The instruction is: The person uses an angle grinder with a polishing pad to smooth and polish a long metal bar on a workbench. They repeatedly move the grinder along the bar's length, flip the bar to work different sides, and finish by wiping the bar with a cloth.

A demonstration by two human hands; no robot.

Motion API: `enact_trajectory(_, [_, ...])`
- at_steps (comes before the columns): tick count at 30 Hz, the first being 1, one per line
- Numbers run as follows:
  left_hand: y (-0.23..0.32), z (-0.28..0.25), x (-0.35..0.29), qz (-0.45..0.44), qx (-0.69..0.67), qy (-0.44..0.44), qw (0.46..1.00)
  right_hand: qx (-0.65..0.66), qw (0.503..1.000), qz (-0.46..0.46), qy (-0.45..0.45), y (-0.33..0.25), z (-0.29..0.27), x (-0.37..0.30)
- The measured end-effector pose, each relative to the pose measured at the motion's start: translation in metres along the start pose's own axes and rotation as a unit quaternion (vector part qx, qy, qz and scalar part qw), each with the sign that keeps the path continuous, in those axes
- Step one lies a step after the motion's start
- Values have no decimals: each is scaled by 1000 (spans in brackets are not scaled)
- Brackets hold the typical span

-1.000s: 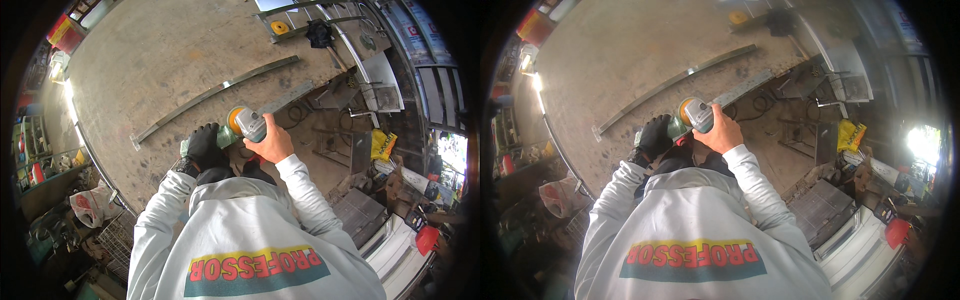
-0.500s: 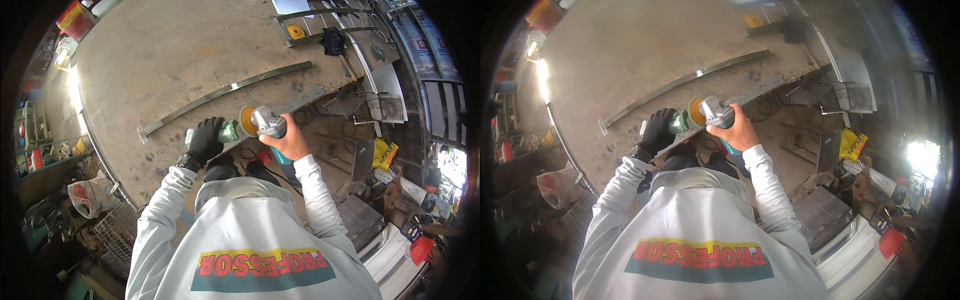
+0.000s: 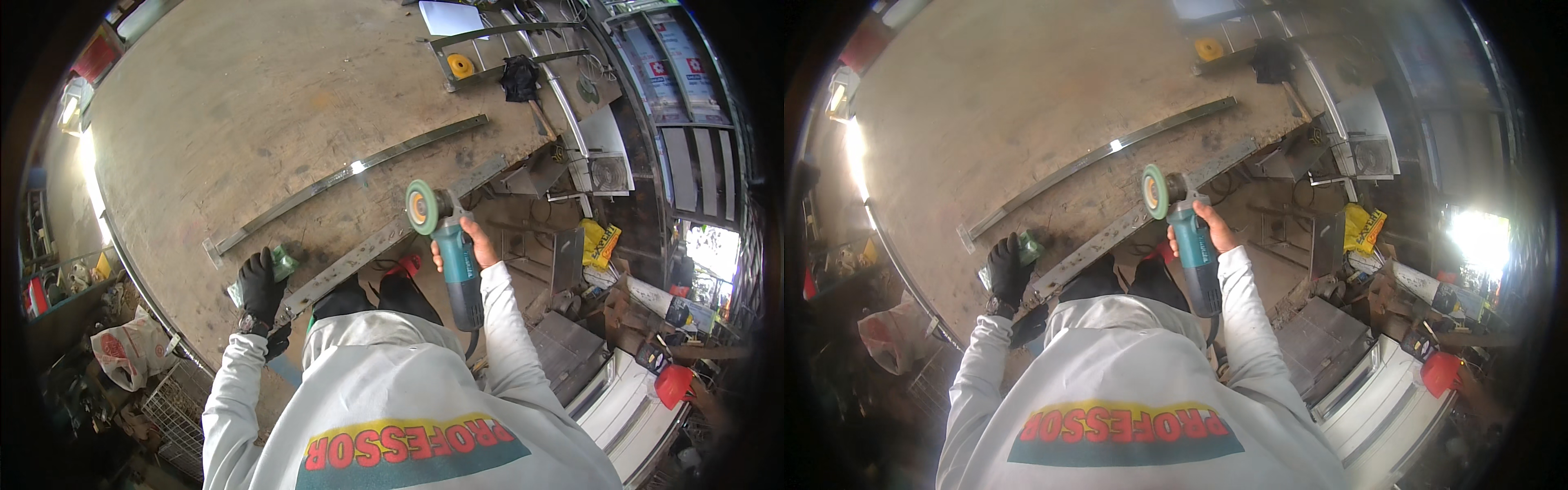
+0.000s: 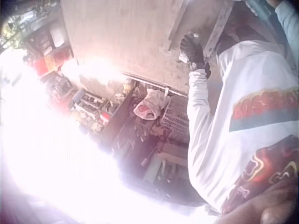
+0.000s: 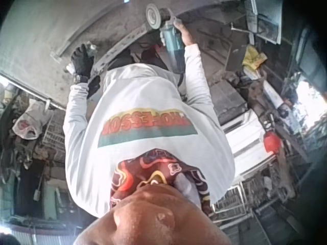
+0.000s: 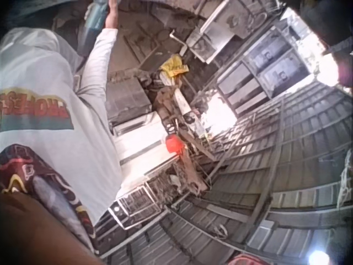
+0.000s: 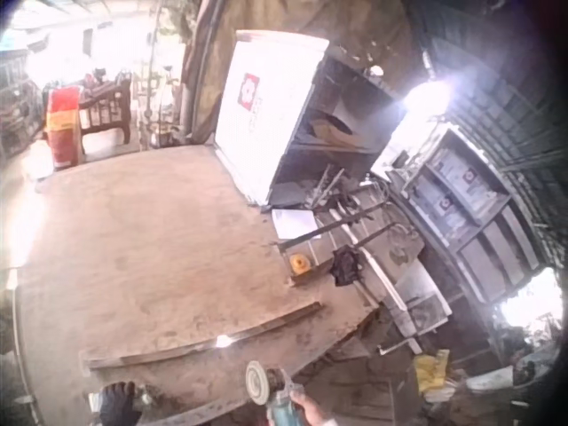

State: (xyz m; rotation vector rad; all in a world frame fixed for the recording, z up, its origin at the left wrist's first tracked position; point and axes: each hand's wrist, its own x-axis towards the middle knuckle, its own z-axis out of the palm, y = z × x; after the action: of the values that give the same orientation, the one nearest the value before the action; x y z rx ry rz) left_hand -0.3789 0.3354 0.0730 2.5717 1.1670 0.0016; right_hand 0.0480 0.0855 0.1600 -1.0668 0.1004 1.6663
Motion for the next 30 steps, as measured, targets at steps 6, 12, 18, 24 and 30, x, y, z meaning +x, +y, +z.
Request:
enact_trajectory(6, [-29,8,-21,9,-28,-33,999,-80,988,-61,117,-23,26,-17])
enact_trajectory(12, [120,-25,3,48,-181,1,982,-47,956,-182,226,-32,46,-18])
enact_trajectory(18, [315,-23,70,-35,-707,-506,494,-105,962,-206,143,-71,52,5])
enact_trajectory(24, [314,-14,98,-104,-709,-492,494,-347,906,-147,193,-74,23,57])
enact_trajectory(30, [193,4,159,-33,-289,1,957,-478,837,-117,239,-93,18,74])
